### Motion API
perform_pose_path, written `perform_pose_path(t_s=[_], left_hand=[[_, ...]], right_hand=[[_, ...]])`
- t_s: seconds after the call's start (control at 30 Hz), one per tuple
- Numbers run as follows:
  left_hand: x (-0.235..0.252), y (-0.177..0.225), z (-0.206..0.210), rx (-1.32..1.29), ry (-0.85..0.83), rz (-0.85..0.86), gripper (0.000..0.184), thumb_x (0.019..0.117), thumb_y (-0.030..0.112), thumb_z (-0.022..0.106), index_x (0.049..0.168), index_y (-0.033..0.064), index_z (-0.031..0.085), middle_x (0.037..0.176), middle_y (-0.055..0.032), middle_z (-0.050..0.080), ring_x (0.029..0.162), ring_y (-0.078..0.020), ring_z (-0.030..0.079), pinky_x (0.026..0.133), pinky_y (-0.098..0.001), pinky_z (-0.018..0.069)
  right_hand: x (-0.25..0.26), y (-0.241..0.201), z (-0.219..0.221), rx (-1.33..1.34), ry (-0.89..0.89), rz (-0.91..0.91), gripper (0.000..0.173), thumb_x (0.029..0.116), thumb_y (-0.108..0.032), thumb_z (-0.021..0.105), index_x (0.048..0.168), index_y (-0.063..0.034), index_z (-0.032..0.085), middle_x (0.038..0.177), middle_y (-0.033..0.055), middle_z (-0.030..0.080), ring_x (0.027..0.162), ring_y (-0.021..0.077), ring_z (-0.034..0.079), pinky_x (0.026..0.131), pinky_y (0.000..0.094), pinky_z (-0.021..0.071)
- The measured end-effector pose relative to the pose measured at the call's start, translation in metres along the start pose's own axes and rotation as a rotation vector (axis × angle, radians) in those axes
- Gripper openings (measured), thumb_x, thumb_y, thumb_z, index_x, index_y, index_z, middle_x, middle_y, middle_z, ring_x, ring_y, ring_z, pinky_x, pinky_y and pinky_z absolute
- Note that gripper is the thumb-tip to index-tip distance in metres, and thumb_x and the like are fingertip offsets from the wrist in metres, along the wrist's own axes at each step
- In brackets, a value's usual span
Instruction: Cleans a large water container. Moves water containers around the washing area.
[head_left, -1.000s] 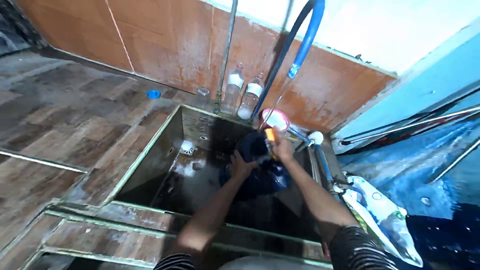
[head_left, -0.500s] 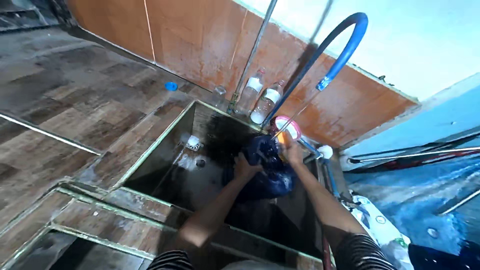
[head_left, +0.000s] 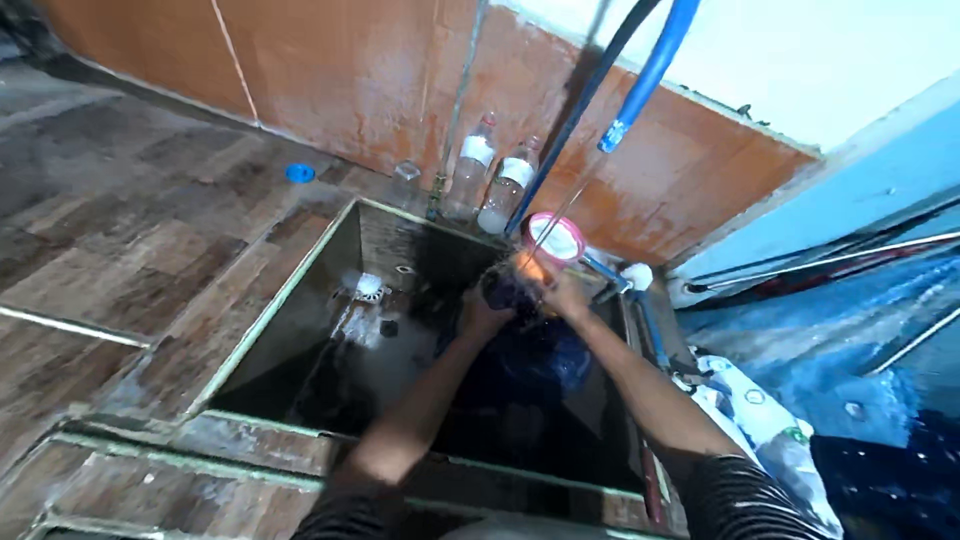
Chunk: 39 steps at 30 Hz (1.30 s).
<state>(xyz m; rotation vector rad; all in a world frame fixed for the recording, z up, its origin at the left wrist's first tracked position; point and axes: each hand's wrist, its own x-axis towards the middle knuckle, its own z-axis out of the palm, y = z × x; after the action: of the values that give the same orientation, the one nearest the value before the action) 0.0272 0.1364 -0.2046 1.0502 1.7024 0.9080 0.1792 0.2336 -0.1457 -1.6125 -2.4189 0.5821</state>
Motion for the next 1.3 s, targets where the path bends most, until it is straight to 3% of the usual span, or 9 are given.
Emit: perform_pose_path(t_s=[0.13, 0.27, 0.37, 0.57, 0.77, 0.93, 1.07, 1.2, 1.3], left_hand=[[-0.015, 0.000, 0.018, -0.042, 0.025, -0.040, 0.118, 0.0793, 0.038, 0.088, 0.161, -0.0006, 0.013, 0.164, -0.0321, 0.015, 0.145, -0.0444, 0.037, 0.113, -0.0528, 0.0414], [0.006, -0.011, 0.007, -0.062, 0.025, 0.039, 0.096, 0.0814, 0.031, 0.086, 0.153, -0.0033, 0.033, 0.150, -0.0295, 0.044, 0.137, -0.0377, 0.048, 0.112, -0.0494, 0.0426], [0.001, -0.009, 0.018, -0.048, 0.086, 0.048, 0.101, 0.0847, 0.040, 0.082, 0.156, -0.0038, 0.026, 0.153, -0.0304, 0.040, 0.141, -0.0368, 0.044, 0.115, -0.0487, 0.0400], [0.029, -0.001, -0.039, 0.111, 0.116, -0.001, 0.064, 0.0993, 0.034, 0.067, 0.145, -0.0053, 0.046, 0.133, -0.0287, 0.059, 0.124, -0.0381, 0.059, 0.105, -0.0545, 0.0464], [0.031, 0.018, -0.005, 0.252, -0.094, 0.028, 0.072, 0.0970, 0.035, 0.070, 0.151, 0.0011, 0.038, 0.135, -0.0277, 0.058, 0.124, -0.0375, 0.059, 0.105, -0.0546, 0.0472], [0.027, 0.013, -0.011, 0.297, -0.008, 0.095, 0.072, 0.0941, 0.034, 0.075, 0.148, -0.0015, 0.044, 0.137, -0.0270, 0.058, 0.127, -0.0366, 0.058, 0.108, -0.0535, 0.0456], [-0.002, 0.005, 0.021, 0.166, 0.062, 0.089, 0.095, 0.0868, 0.026, 0.082, 0.155, -0.0058, 0.025, 0.146, -0.0303, 0.048, 0.134, -0.0372, 0.052, 0.111, -0.0502, 0.0439], [0.011, 0.021, -0.004, 0.321, -0.079, 0.071, 0.080, 0.0928, 0.024, 0.076, 0.154, -0.0015, 0.032, 0.140, -0.0267, 0.055, 0.128, -0.0340, 0.058, 0.108, -0.0494, 0.0470], [0.025, 0.032, -0.026, 0.511, 0.041, -0.035, 0.065, 0.1039, 0.031, 0.061, 0.155, -0.0002, 0.034, 0.143, -0.0310, 0.052, 0.134, -0.0437, 0.052, 0.112, -0.0574, 0.0402]], right_hand=[[0.000, -0.002, 0.004, -0.016, 0.002, 0.087, 0.069, 0.1036, -0.031, 0.060, 0.164, -0.0186, 0.027, 0.129, 0.0291, 0.065, 0.117, 0.0475, 0.064, 0.101, 0.0634, 0.0486], [0.001, 0.003, 0.008, 0.133, -0.018, -0.035, 0.066, 0.1013, -0.028, 0.066, 0.160, -0.0198, 0.037, 0.122, 0.0294, 0.067, 0.111, 0.0490, 0.066, 0.096, 0.0672, 0.0504], [0.021, 0.018, 0.014, 0.157, 0.184, 0.145, 0.070, 0.1013, -0.027, 0.064, 0.162, -0.0193, 0.031, 0.122, 0.0315, 0.067, 0.106, 0.0535, 0.066, 0.089, 0.0712, 0.0511], [-0.066, -0.010, -0.004, 0.043, -0.277, -0.012, 0.064, 0.1060, -0.032, 0.056, 0.164, -0.0305, 0.027, 0.123, 0.0272, 0.067, 0.115, 0.0482, 0.064, 0.097, 0.0663, 0.0476], [-0.023, 0.030, 0.000, 0.103, 0.086, 0.113, 0.067, 0.1020, -0.027, 0.061, 0.162, -0.0254, 0.032, 0.133, 0.0269, 0.063, 0.112, 0.0486, 0.066, 0.091, 0.0678, 0.0509], [-0.007, 0.027, 0.000, 0.132, 0.006, 0.058, 0.071, 0.1019, -0.028, 0.062, 0.164, -0.0272, 0.027, 0.125, 0.0270, 0.067, 0.110, 0.0477, 0.066, 0.092, 0.0667, 0.0515], [-0.015, 0.010, 0.014, 0.157, 0.145, 0.017, 0.063, 0.1017, -0.021, 0.060, 0.160, -0.0181, 0.037, 0.152, 0.0225, 0.049, 0.115, 0.0449, 0.065, 0.090, 0.0642, 0.0542], [-0.020, 0.006, 0.015, 0.236, 0.040, -0.036, 0.066, 0.1026, -0.025, 0.062, 0.162, -0.0267, 0.033, 0.131, 0.0253, 0.065, 0.112, 0.0466, 0.066, 0.091, 0.0667, 0.0517], [-0.056, 0.022, 0.018, 0.141, 0.015, -0.127, 0.059, 0.1036, -0.027, 0.059, 0.159, -0.0234, 0.039, 0.146, 0.0181, 0.057, 0.117, 0.0427, 0.065, 0.095, 0.0649, 0.0512]])
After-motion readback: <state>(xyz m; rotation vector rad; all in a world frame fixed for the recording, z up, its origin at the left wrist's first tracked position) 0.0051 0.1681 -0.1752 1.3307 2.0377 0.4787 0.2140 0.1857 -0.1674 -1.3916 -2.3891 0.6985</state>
